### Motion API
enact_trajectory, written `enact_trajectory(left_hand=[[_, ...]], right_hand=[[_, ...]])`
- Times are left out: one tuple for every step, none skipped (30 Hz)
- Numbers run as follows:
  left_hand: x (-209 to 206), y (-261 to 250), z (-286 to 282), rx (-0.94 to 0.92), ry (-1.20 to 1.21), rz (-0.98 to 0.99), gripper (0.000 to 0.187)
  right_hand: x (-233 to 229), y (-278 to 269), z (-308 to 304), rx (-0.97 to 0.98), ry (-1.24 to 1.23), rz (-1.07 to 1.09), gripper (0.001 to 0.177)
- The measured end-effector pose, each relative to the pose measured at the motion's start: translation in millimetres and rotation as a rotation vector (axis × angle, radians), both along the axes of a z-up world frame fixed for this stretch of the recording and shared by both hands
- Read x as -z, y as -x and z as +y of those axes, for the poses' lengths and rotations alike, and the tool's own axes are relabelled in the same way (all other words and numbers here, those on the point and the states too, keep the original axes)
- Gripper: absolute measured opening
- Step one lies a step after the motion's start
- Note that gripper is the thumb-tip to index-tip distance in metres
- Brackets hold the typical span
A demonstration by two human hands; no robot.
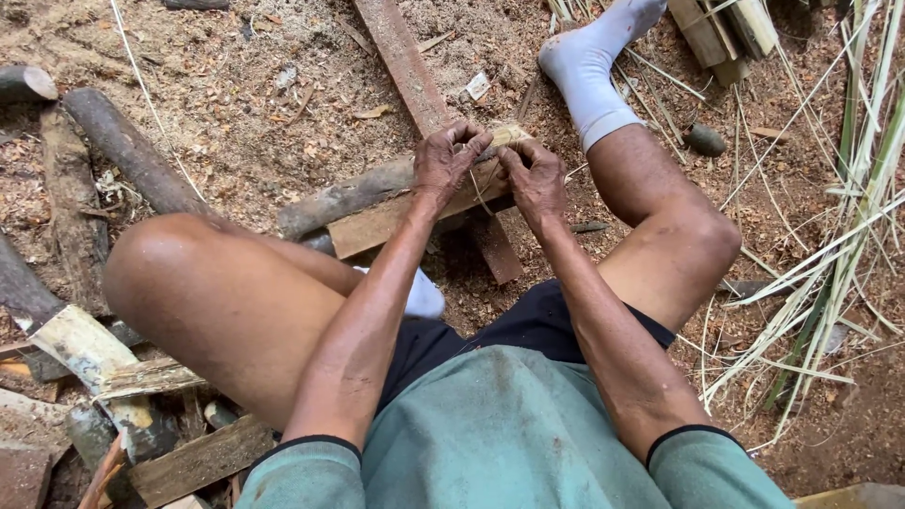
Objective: Bundling pieces of wood together using thin flexible strips
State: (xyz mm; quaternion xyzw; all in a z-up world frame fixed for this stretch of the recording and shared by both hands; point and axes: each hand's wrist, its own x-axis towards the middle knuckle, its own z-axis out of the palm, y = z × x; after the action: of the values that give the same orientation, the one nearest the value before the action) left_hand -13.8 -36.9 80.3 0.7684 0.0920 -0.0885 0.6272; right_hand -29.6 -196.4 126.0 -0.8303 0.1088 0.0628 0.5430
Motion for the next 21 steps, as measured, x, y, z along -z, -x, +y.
enact_trajectory(left_hand=[[1.0,0.6,-2.3,0.020,-0.020,-0.027,0.021],[2.0,1.1,-4.6,0.041,-0.040,-0.054,0.018],[2.7,0.6,-4.4,0.042,-0.040,-0.054,0.018],[3.4,0.1,-4.2,0.058,-0.059,-0.058,0.017],[4.1,-0.2,-3.9,0.074,-0.079,-0.062,0.016],[4.9,-3.8,-1.8,0.075,-0.079,-0.062,0.016],[5.8,-5.5,-1.2,0.112,-0.120,-0.043,0.015],[6.4,-7.3,-0.3,0.150,-0.160,-0.024,0.015],[8.1,-6.8,-3.5,0.149,-0.159,-0.033,0.015],[9.9,-6.5,-6.1,0.160,-0.173,-0.012,0.016],[12.5,-2.8,-4.3,0.169,-0.194,0.018,0.017],[12.5,-10.8,-2.5,0.165,-0.198,0.017,0.017],[14.2,-9.2,-3.2,0.159,-0.226,0.014,0.018],[16.3,-7.4,-4.1,0.153,-0.254,0.012,0.020],[11.7,-4.1,-3.8,0.153,-0.251,0.017,0.020],[6.3,-1.3,-3.7,0.157,-0.264,0.015,0.020],[-0.7,-7.0,-4.4,0.158,-0.277,-0.003,0.021],[8.7,-10.9,-8.1,0.156,-0.275,-0.012,0.021],[19.4,-10.3,-9.0,0.151,-0.252,-0.037,0.022],[30.6,-9.3,-9.8,0.146,-0.228,-0.062,0.024],[32.1,-10.7,-9.9,0.142,-0.231,-0.054,0.024]], right_hand=[[1.6,0.3,2.5,0.046,-0.033,0.011,0.013],[3.0,0.5,5.0,0.093,-0.067,0.021,0.014],[14.4,2.0,3.3,0.094,-0.067,0.021,0.014],[25.7,3.6,1.6,0.087,-0.056,0.032,0.014],[37.0,5.2,-0.1,0.079,-0.046,0.043,0.015],[43.1,8.9,4.8,0.080,-0.046,0.043,0.015],[48.6,15.0,8.5,-0.046,0.150,0.009,0.015],[53.9,21.1,12.3,-0.174,0.345,-0.024,0.018],[45.5,20.1,10.2,-0.173,0.348,-0.033,0.018],[37.2,19.0,8.7,-0.148,0.338,0.104,0.019],[30.3,21.0,11.3,-0.127,0.321,0.247,0.021],[14.1,11.9,12.0,-0.131,0.318,0.244,0.021],[-1.6,11.5,10.3,-0.033,0.174,0.268,0.029],[-16.8,10.8,8.4,0.066,0.031,0.292,0.039],[-16.4,13.1,10.1,0.066,0.033,0.297,0.039],[-16.9,15.0,11.6,0.038,0.090,0.240,0.031],[-18.6,9.3,12.3,0.011,0.147,0.167,0.024],[-3.6,5.3,4.6,0.011,0.149,0.158,0.024],[12.8,4.6,-0.7,0.004,0.171,0.069,0.016],[29.8,4.2,-5.8,-0.002,0.191,-0.019,0.010],[34.7,4.2,-4.4,-0.008,0.188,-0.012,0.010]])
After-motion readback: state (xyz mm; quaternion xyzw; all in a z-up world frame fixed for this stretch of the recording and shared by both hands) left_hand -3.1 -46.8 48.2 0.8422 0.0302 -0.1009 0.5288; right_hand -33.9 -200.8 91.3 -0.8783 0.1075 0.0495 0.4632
